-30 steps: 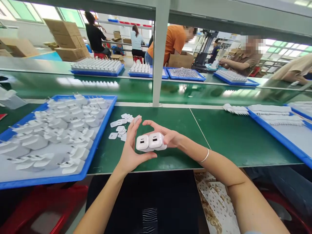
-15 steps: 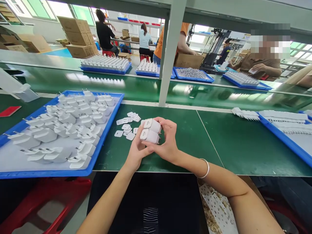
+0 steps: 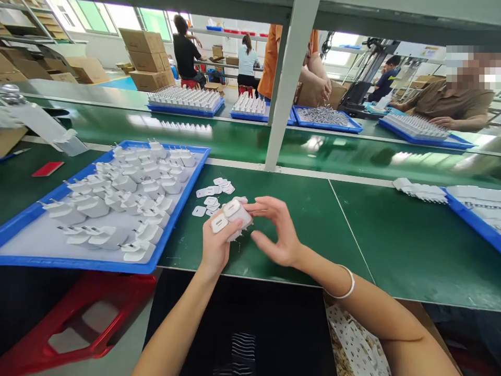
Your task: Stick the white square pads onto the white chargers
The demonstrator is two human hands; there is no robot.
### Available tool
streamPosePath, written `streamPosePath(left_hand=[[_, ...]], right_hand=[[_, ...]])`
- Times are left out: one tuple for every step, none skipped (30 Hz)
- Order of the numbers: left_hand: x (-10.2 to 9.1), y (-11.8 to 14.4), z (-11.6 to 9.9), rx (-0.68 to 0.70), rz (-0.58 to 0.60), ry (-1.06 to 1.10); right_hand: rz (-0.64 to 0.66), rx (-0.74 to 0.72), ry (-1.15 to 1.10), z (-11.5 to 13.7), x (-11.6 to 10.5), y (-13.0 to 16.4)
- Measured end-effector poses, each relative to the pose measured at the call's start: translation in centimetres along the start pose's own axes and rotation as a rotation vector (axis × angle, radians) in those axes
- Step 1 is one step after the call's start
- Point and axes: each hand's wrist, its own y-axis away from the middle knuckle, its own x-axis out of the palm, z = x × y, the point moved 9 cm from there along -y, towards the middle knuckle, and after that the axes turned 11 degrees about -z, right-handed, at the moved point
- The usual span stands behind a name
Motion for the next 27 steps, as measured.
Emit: streamPosePath(left_hand=[[0.3, 0.0, -0.9, 0.085, 0.113, -0.076], [0.7, 0.3, -1.7, 0.166, 0.212, -0.156], [0.8, 0.6, -2.2, 0.229, 0.285, -0.227], [0.9, 0.8, -2.5, 0.261, 0.328, -0.277], [0.7, 0.8, -2.5, 0.256, 0.346, -0.298], [0.5, 0.8, -2.2, 0.214, 0.343, -0.290], [0.2, 0.7, -1.7, 0.142, 0.337, -0.263], [-0.1, 0.6, -1.1, 0.049, 0.332, -0.224], [-0.3, 0.6, -0.3, -0.052, 0.329, -0.180], [-0.5, 0.6, 0.4, -0.150, 0.322, -0.136], [-0.6, 0.7, 1.1, -0.237, 0.314, -0.093], [-0.8, 0.8, 1.6, -0.312, 0.310, -0.054], [-0.8, 0.8, 1.9, -0.374, 0.308, -0.018], [-0.9, 0.9, 2.2, -0.423, 0.306, 0.017], [-0.9, 1.0, 2.4, -0.463, 0.301, 0.047], [-1.0, 1.0, 2.5, -0.494, 0.292, 0.067], [-1.2, 1.0, 2.6, -0.517, 0.276, 0.078], [-1.3, 1.0, 2.7, -0.534, 0.256, 0.078], [-1.4, 0.9, 2.9, -0.549, 0.237, 0.072], [-1.5, 1.0, 3.0, -0.567, 0.223, 0.063], [-1.5, 1.0, 3.1, -0.583, 0.214, 0.058], [-1.5, 1.0, 3.2, -0.595, 0.208, 0.059], [-1.4, 1.0, 3.2, -0.601, 0.203, 0.067], [-1.3, 1.0, 3.1, -0.603, 0.197, 0.076], [-1.3, 1.0, 3.1, -0.601, 0.189, 0.085], [-1.4, 0.9, 3.1, -0.596, 0.181, 0.088], [-1.4, 0.9, 3.1, -0.592, 0.173, 0.084]], right_hand=[[-0.043, 0.100, -0.041, -0.7, -0.8, -0.4], [-0.076, 0.193, -0.066, -1.4, -1.3, -0.7], [-0.080, 0.273, -0.083, -2.0, -1.6, -0.9], [-0.051, 0.340, -0.097, -2.6, -1.5, -1.0], [0.003, 0.396, -0.112, -3.0, -1.1, -1.0], [0.061, 0.441, -0.124, -3.3, -0.6, -1.0], [0.104, 0.473, -0.125, -3.5, -0.3, -1.0], [0.129, 0.493, -0.117, -3.7, -0.1, -0.9], [0.135, 0.504, -0.105, -3.8, -0.1, -1.0], [0.135, 0.510, -0.093, -3.8, -0.2, -1.0], [0.138, 0.515, -0.083, -3.8, -0.2, -1.0], [0.146, 0.517, -0.075, -3.7, -0.2, -0.9], [0.152, 0.515, -0.065, -3.7, -0.3, -0.9], [0.154, 0.510, -0.051, -3.6, -0.3, -0.9], [0.157, 0.503, -0.033, -3.6, -0.4, -0.9], [0.166, 0.489, -0.007, -3.5, -0.5, -1.0], [0.183, 0.463, 0.034, -3.4, -0.5, -1.1], [0.211, 0.425, 0.088, -3.2, -0.5, -1.2], [0.247, 0.378, 0.148, -2.9, -0.4, -1.4], [0.286, 0.329, 0.208, -2.7, -0.3, -1.5], [0.315, 0.288, 0.259, -2.4, -0.3, -1.6], [0.329, 0.267, 0.294, -2.4, -0.3, -1.8], [0.329, 0.268, 0.313, -2.4, -0.5, -1.9], [0.318, 0.289, 0.320, -2.6, -0.8, -2.0], [0.303, 0.318, 0.323, -2.8, -1.2, -2.1], [0.292, 0.346, 0.327, -3.0, -1.5, -2.1], [0.287, 0.361, 0.332, -3.2, -1.7, -2.1]])
